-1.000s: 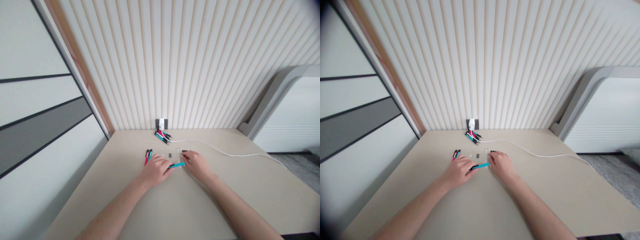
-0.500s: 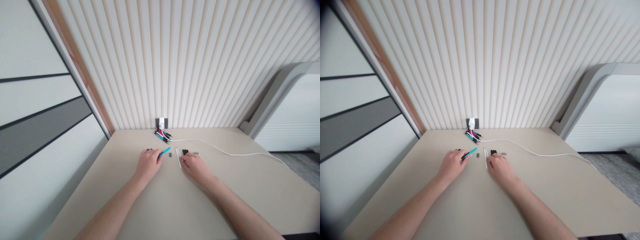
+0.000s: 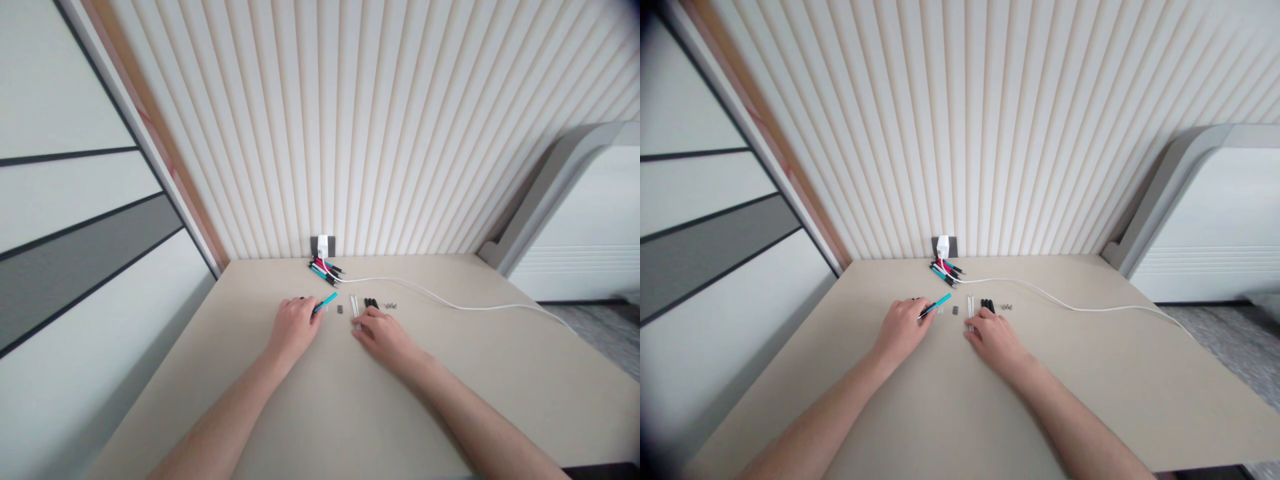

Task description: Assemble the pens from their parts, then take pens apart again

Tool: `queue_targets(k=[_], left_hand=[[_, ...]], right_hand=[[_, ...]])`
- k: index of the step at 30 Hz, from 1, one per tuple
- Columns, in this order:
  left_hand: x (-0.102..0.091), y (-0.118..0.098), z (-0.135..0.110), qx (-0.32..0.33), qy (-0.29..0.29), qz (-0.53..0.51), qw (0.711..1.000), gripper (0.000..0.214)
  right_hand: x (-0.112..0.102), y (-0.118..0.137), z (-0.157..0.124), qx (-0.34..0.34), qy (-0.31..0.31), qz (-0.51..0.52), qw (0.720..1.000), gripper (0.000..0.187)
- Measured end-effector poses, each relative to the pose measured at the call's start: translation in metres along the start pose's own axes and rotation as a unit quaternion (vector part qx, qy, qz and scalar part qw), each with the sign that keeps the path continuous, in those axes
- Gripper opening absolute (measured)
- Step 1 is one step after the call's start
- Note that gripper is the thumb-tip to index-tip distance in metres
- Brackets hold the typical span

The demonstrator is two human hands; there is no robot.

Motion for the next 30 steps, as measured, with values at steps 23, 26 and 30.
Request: queue_targets(k=[23,26,30], left_hand=[[0.004,-0.031,-0.006,0.102,0.029,-0.129,0.986,0.007],[-0.001,-0.031,-0.005,0.091,0.018,-0.201,0.975,0.007],[-0.006,-0.016,-0.002,-0.002,-0.016,-0.323,0.946,0.010]], right_hand=[[-0.027,0.001,0.003,-0.026,-0.146,0.118,0.982,0.030],[-0.021,0.007,0.004,-0.057,-0.120,0.119,0.984,0.026],[-0.016,0.010,0.005,-0.068,-0.093,0.110,0.987,0.028]])
Point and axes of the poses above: each hand's wrist, its own z-axis towards the middle knuckle, its own x-axis out of the palm, y = z × x, the point moved 10 cm from there along z, towards the middle knuckle, and after that the axes turned 5 degrees about -y, right-handed, at the moved point
